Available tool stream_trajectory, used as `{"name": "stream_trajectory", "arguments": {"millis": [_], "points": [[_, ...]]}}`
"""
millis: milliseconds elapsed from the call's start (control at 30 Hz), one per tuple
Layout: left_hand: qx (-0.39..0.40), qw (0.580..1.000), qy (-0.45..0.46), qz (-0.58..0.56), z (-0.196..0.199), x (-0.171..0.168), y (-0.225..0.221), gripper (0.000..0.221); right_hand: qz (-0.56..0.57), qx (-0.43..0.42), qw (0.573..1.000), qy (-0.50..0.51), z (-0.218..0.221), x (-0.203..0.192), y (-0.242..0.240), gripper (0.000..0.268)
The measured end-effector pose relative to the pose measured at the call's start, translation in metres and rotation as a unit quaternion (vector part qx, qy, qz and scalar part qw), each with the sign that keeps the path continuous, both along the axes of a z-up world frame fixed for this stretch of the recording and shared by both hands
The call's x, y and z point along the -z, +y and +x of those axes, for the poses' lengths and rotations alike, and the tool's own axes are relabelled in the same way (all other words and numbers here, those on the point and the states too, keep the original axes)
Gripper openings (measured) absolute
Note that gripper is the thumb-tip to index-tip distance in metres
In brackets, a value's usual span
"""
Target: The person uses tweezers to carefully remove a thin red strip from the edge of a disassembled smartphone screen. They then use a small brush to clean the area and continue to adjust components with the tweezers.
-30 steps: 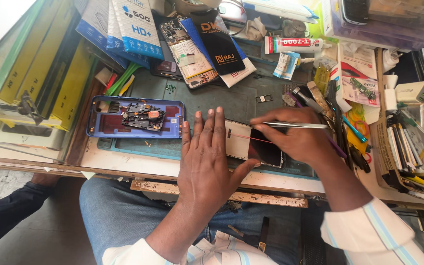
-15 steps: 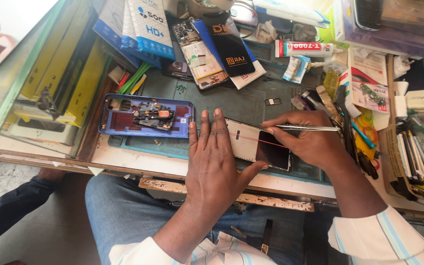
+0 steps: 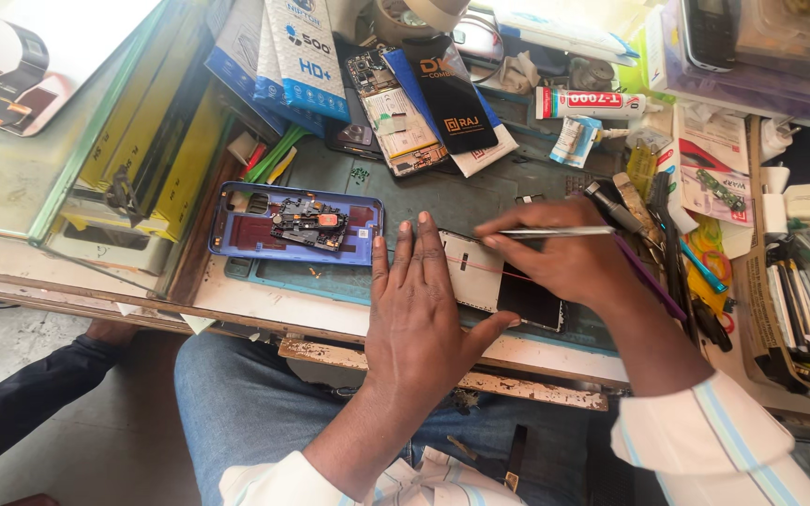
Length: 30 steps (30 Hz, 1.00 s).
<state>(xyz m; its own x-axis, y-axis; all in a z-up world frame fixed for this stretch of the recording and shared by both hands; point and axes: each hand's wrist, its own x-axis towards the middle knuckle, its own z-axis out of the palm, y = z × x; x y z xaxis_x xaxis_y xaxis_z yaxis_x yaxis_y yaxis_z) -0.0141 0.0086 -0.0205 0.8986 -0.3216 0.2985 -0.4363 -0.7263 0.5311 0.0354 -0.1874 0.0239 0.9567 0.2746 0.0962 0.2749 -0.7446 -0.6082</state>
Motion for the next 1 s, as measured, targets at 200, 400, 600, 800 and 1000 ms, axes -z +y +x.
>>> {"name": "stream_trajectory", "arguments": {"millis": [200,400,600,800,1000], "points": [[0.0,1.0,-0.007,0.003,0.002,0.002,-0.001,0.124,0.008,-0.023,0.999,-0.021,0.004,0.003,0.001,0.018],[-0.004,1.0,-0.016,-0.019,-0.001,0.0,-0.001,0.128,0.009,-0.025,0.999,-0.022,0.019,0.008,0.02,0.017],[-0.003,1.0,-0.005,-0.007,0.0,0.001,-0.001,0.129,0.059,0.002,0.997,0.042,0.005,-0.002,0.0,0.018],[-0.007,1.0,-0.026,0.009,0.001,0.003,-0.002,0.127,0.039,-0.028,0.999,-0.01,0.018,0.01,0.019,0.018],[-0.007,1.0,-0.002,0.0,0.0,-0.001,-0.002,0.128,0.045,0.005,0.999,-0.026,0.001,-0.016,-0.017,0.023]]}}
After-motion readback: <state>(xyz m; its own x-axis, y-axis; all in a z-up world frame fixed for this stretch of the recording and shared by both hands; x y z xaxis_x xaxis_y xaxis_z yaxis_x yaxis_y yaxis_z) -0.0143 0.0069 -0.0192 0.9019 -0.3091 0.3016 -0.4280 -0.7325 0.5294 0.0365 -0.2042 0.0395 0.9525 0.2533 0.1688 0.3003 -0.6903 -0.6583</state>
